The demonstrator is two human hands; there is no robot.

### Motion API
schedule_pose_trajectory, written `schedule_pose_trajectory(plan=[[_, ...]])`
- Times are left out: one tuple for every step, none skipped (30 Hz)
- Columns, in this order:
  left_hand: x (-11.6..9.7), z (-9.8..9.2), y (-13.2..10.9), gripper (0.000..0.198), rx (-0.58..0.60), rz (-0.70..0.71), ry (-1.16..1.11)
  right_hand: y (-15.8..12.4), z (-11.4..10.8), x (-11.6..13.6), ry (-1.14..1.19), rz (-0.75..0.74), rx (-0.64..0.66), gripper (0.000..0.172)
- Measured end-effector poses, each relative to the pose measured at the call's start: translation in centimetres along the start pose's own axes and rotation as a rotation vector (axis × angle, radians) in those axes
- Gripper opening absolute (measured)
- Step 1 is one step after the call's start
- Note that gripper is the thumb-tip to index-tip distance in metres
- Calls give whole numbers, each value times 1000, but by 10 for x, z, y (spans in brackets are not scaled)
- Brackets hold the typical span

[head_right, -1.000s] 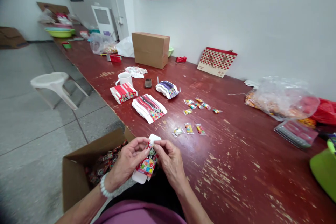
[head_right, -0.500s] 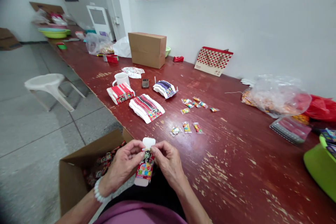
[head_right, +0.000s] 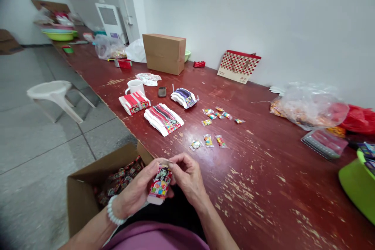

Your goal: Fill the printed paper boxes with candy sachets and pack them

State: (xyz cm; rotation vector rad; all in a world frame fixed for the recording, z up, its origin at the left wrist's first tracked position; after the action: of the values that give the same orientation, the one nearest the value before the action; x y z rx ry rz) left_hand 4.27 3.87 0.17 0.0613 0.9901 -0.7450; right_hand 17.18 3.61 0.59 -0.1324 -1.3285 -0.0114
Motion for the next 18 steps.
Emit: schedule_pose_trajectory(plan=[[4, 1, 0, 45, 8, -37, 2, -1, 1, -2, -3, -2, 21, 24], [6, 1, 0, 48, 0, -55, 8, -1, 1, -5, -7, -1, 44, 24], [7, 1, 1, 51, -18, -59, 18, -2, 2, -7, -13, 3, 62, 24], [8, 0, 2, 52, -39, -61, 32, -2, 2, -8, -21, 4, 71, 24], [8, -1, 3, 54, -59, -66, 46, -1, 2, -9, -32, 2, 70, 23], [8, -2, 4, 55, -77, -76, 55, -1, 1, -8, -39, -7, 55, 23], [7, -2, 5, 56, -92, -90, 57, 0, 1, -7, -37, -24, 27, 24], [7, -3, 5, 57, -105, -104, 50, 0, 0, -5, -21, -43, -7, 28], [6, -3, 6, 57, -115, -112, 34, 0, 0, -3, 6, -60, -41, 34], [5, -3, 6, 56, -119, -113, 11, 0, 0, -3, 33, -70, -71, 41], [5, -2, 7, 55, -121, -107, -13, 0, 1, -2, 51, -78, -99, 45], [4, -3, 7, 53, -123, -99, -34, -1, 1, -2, 49, -86, -122, 46], [4, -3, 7, 52, -130, -88, -51, -3, 2, -2, 25, -98, -135, 42], [4, -4, 7, 52, -143, -77, -62, -5, 3, -2, -18, -116, -145, 36], [4, -5, 6, 51, -159, -68, -68, -8, 3, 0, -72, -139, -152, 30], [5, -6, 6, 50, -175, -60, -69, -10, 4, 1, -125, -155, -151, 24], [5, -7, 5, 49, -189, -54, -66, -12, 5, 1, -170, -158, -135, 21], [5, -8, 5, 47, -198, -49, -63, -13, 6, 1, -199, -147, -107, 20]])
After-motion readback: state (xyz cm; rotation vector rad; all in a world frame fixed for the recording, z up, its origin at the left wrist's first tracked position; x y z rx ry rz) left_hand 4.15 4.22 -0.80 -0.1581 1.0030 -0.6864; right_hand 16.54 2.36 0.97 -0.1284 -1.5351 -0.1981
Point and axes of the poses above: each hand's wrist, its own y-axis towards the middle knuckle, its own z-axis out of the palm, x = y × z, the point moved 6 cm from there along y, towards the middle knuckle, and after that the axes turned 3 degrees about z, right-handed, at the moved point
